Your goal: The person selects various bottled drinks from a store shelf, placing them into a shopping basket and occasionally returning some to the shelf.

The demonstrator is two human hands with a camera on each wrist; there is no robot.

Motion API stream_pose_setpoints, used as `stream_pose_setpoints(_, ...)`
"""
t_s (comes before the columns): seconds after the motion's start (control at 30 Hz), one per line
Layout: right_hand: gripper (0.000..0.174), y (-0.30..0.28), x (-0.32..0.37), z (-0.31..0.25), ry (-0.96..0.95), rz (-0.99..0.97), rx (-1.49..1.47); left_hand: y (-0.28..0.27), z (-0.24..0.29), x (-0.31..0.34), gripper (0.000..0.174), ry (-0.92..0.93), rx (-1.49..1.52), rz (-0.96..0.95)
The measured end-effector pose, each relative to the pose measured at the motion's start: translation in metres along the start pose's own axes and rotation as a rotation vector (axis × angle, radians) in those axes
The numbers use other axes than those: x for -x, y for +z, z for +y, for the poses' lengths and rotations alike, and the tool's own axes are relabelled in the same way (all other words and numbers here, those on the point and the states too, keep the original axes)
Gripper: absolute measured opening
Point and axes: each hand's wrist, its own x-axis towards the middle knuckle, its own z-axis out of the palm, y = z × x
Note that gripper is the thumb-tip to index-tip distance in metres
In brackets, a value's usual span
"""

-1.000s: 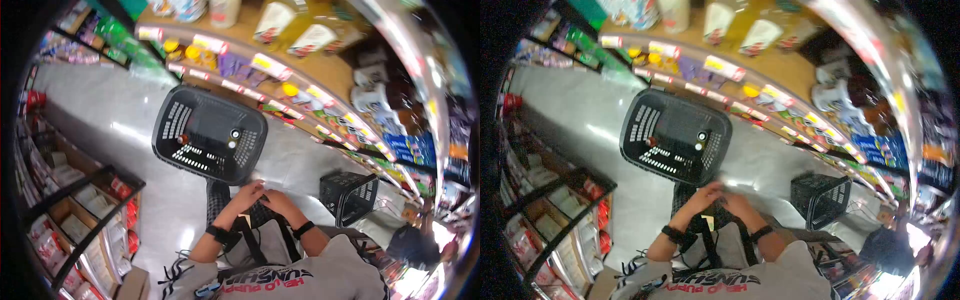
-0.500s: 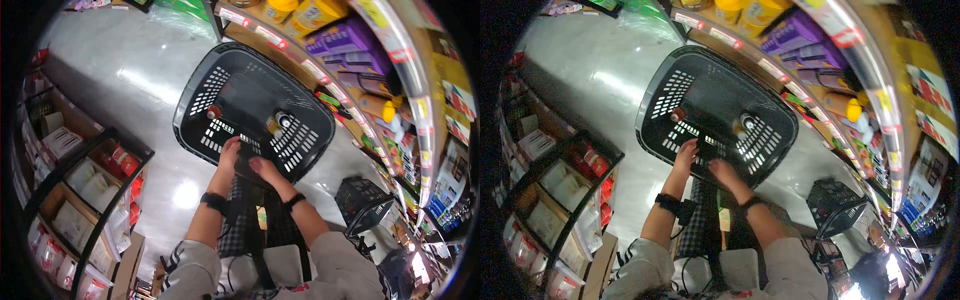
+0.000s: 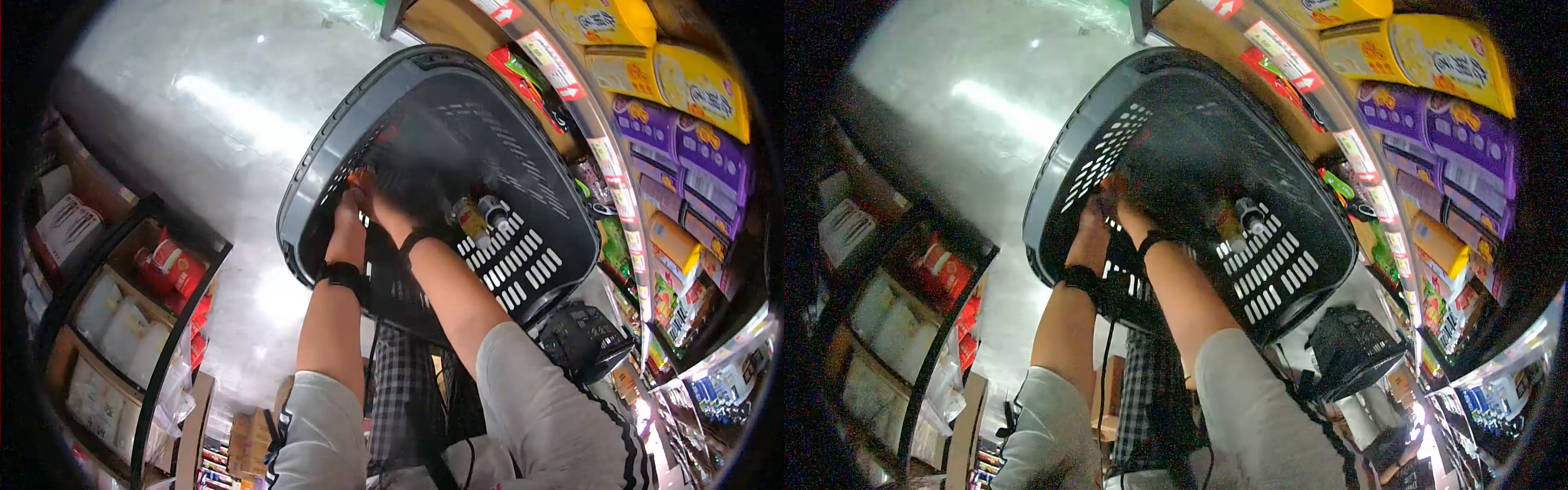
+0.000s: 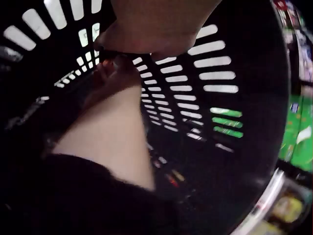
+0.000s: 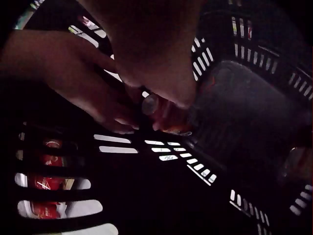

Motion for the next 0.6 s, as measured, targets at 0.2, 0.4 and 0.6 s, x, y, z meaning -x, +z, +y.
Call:
stream_pose_setpoints(0.2,0.033,0.001,0.000,0.009,0.015,-0.024,0.025,0.002,-0.029,-0.018,0.038,0.170,-0.390,-0.007)
stream_pose_setpoints(0.4,0.043,-0.117,0.089,-0.042,-0.112,-0.384,-0.220,-0.005,-0.010,0.075,0.038,-0.158,-0.301,-0.064)
stream_pose_setpoints(0.6,0.030,-0.285,0.263,-0.156,-0.385,-0.157,0.236,-0.011,0.024,0.240,0.043,-0.215,-0.094,-0.650)
